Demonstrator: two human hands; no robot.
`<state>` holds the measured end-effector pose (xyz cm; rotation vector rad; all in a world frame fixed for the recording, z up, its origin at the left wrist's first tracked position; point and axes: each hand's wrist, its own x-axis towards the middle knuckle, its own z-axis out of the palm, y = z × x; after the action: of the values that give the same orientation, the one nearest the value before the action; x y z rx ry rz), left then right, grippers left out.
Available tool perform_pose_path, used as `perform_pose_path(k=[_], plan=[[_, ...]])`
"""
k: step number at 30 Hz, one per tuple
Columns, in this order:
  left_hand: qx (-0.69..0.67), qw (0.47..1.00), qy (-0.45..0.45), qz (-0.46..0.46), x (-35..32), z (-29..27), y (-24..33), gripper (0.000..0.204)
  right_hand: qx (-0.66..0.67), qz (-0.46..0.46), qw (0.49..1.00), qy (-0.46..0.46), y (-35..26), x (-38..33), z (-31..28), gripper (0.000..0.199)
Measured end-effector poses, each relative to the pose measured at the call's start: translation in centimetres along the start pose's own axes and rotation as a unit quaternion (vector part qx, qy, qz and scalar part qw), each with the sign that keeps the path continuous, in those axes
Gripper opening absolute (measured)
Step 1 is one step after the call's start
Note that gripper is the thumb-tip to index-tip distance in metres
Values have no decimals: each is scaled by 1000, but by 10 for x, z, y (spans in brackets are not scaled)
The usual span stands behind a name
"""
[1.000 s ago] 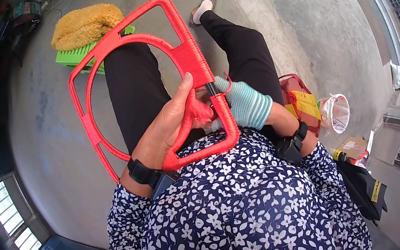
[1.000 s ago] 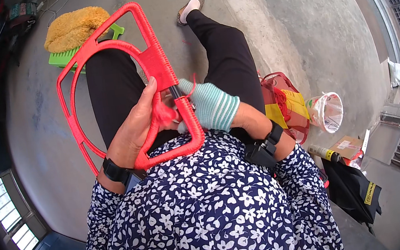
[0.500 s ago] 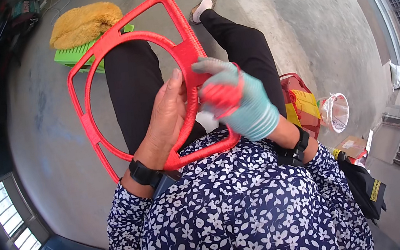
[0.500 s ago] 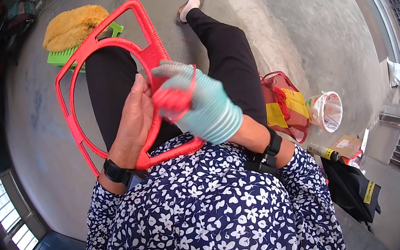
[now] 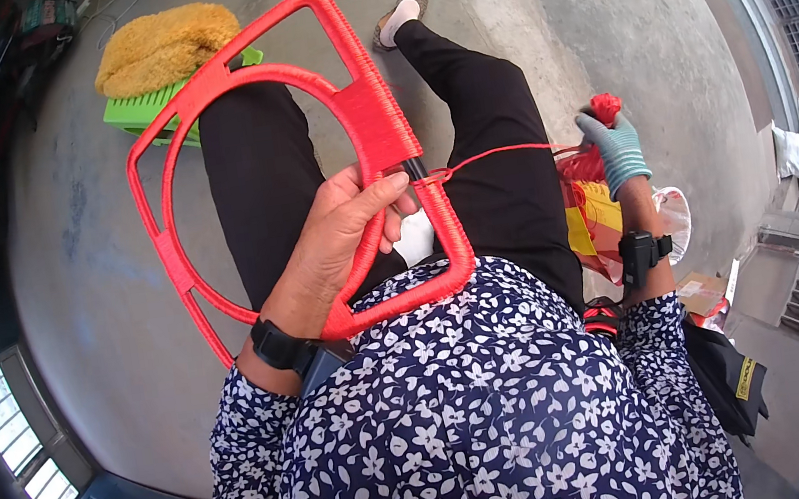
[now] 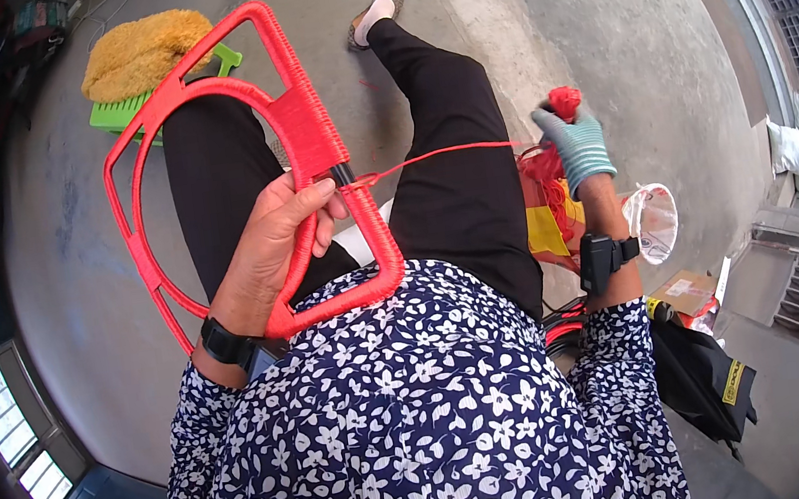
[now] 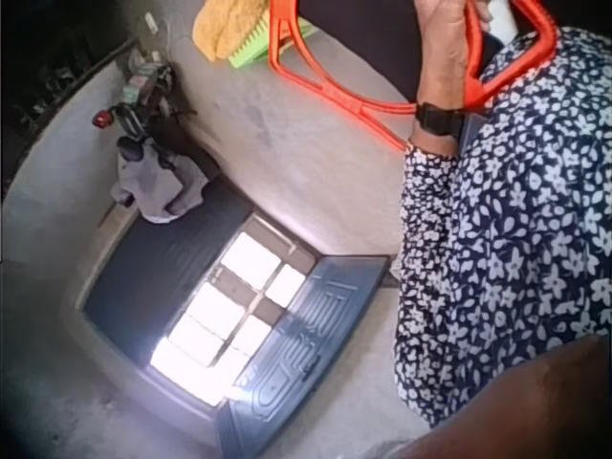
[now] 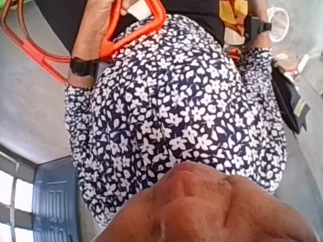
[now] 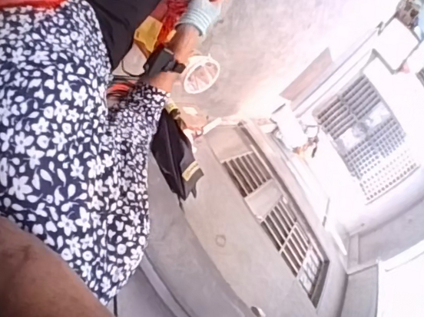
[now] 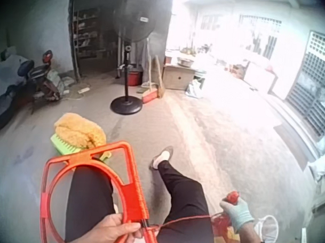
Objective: Wrapping a length of red cord around a red plastic furniture frame component.
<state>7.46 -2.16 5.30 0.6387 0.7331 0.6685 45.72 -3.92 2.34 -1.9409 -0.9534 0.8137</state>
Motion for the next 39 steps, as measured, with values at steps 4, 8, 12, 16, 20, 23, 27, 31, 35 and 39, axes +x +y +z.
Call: perform_pose_path(k=[4, 8, 12, 16, 20, 23, 27, 31, 35, 39], plan=[[13, 1000, 10, 0, -2, -3, 0, 19, 130, 22, 941, -313, -74, -55, 54, 47], [13, 1000, 8, -4, 0, 1, 1, 19, 184, 89, 833, -514, -90, -91, 99, 43], [-14, 1000, -6, 9, -1, 3, 3, 19, 225, 132, 838, -480, -61, -85, 102, 28], [-11, 1000, 10, 1, -5, 2, 4, 17, 519, 154, 760, -360, -64, -84, 95, 28], [-7, 1000, 21, -18, -2, 5, 4, 15, 632, 111, 671, -372, -71, -84, 105, 31], [-13, 999, 15, -34, -2, 6, 5, 14, 637, 125, 663, -373, -63, -68, 107, 32], [-8, 999, 5, -41, -3, 5, 2, 13, 561, 164, 735, -343, -58, -66, 108, 30], [5, 999, 30, -24, -5, 2, 1, 13, 289, 176, 916, -217, -66, -55, 97, 24], [-40, 999, 2, 0, -4, -5, -1, 17, 59, -35, 987, -144, -77, -54, 77, 25], [-65, 998, 12, 14, -3, -8, -1, 28, -275, -426, 859, 67, -127, -83, 81, 34]])
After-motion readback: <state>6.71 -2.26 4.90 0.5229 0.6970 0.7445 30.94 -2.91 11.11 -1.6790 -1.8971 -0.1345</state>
